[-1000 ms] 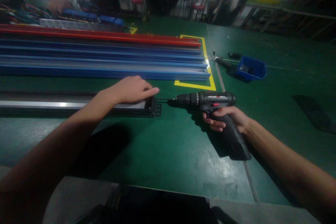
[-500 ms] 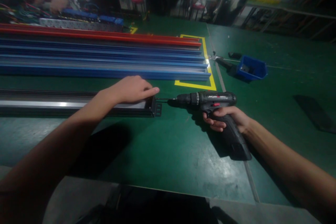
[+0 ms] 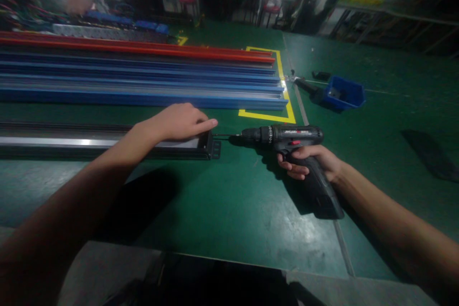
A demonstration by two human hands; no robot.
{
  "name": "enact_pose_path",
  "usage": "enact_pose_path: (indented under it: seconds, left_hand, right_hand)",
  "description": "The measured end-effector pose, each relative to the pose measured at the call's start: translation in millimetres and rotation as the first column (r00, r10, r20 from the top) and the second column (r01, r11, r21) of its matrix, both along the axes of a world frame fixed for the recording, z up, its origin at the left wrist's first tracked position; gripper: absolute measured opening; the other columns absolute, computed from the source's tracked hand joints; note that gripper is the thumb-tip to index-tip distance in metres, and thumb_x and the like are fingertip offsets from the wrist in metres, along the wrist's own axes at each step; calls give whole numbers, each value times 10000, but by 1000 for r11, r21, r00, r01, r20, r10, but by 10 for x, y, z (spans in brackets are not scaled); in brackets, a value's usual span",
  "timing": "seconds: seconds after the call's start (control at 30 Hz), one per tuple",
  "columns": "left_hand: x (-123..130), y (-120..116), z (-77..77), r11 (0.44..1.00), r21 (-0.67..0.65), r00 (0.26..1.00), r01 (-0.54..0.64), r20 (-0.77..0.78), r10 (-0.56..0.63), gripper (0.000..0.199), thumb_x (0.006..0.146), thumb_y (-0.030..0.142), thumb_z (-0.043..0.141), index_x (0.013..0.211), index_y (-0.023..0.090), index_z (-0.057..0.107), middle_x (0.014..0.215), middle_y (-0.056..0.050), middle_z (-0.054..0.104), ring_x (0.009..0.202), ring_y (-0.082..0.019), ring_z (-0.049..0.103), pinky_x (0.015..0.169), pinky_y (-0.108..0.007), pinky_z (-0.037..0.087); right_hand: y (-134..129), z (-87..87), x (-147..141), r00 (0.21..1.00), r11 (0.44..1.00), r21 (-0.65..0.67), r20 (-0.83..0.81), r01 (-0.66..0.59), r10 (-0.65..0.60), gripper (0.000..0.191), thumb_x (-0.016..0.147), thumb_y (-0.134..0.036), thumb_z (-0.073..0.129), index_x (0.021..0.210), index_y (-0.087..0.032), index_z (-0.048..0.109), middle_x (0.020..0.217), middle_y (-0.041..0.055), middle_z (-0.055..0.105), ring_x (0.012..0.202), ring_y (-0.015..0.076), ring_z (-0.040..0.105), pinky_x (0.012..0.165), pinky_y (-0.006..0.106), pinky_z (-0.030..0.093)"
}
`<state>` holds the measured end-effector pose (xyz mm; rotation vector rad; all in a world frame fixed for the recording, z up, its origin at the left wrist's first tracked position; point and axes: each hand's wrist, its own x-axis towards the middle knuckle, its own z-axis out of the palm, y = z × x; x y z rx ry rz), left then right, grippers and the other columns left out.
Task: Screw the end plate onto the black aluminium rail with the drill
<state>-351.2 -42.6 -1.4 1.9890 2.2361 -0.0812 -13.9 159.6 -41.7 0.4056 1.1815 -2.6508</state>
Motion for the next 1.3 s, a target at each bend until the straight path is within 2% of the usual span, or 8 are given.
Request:
enact_pose_path:
  seconds: [0.17,0.4,0.57,0.9,1.3]
  left_hand:
    - [12,-3,3,1000,-6,1000,-1,5,1,752,1020,704,233,790,224,763,798,-71,750,698,-216,622,624,-313,337]
    - [-7,0,-4,1000,-6,1000,5,18,-5,739,1019,706,232,828,229,763,836,-67,761,703,-205,627,634,-311,344]
    - [2,-1,5,1000,-8,1000,3,17,-2,733,1020,694,245,777,226,755,784,-70,746,687,-211,614,640,-315,353]
    - [-3,-5,0,1000,3,998,2,60,-2,722,1008,700,262,814,234,778,825,-68,756,700,-209,609,652,-322,353]
    - [2,1,8,1000,4,999,6,41,-6,717,1014,695,268,774,234,762,788,-65,749,692,-218,617,636,-321,350]
  right_hand:
    - [3,3,4,1000,1000,4,12,3,-3,241,863,-152,676,1053,-13,727,840,93,672,506,57,482,542,205,546]
    - [-4,0,-2,1000,1000,8,13,-2,2,241,863,-166,686,1052,-24,736,841,85,674,506,53,465,541,200,543]
    - [-6,4,-2,1000,1000,16,6,4,-4,247,861,-167,686,1050,-17,738,835,87,674,502,52,469,537,200,539]
    - [-2,8,2,1000,1000,18,10,-5,5,235,865,-169,685,1051,-34,733,842,80,676,509,54,465,541,203,540]
    - [-16,24,0,1000,999,32,12,6,-6,222,864,-169,678,1038,-39,723,835,76,669,498,58,457,533,214,531]
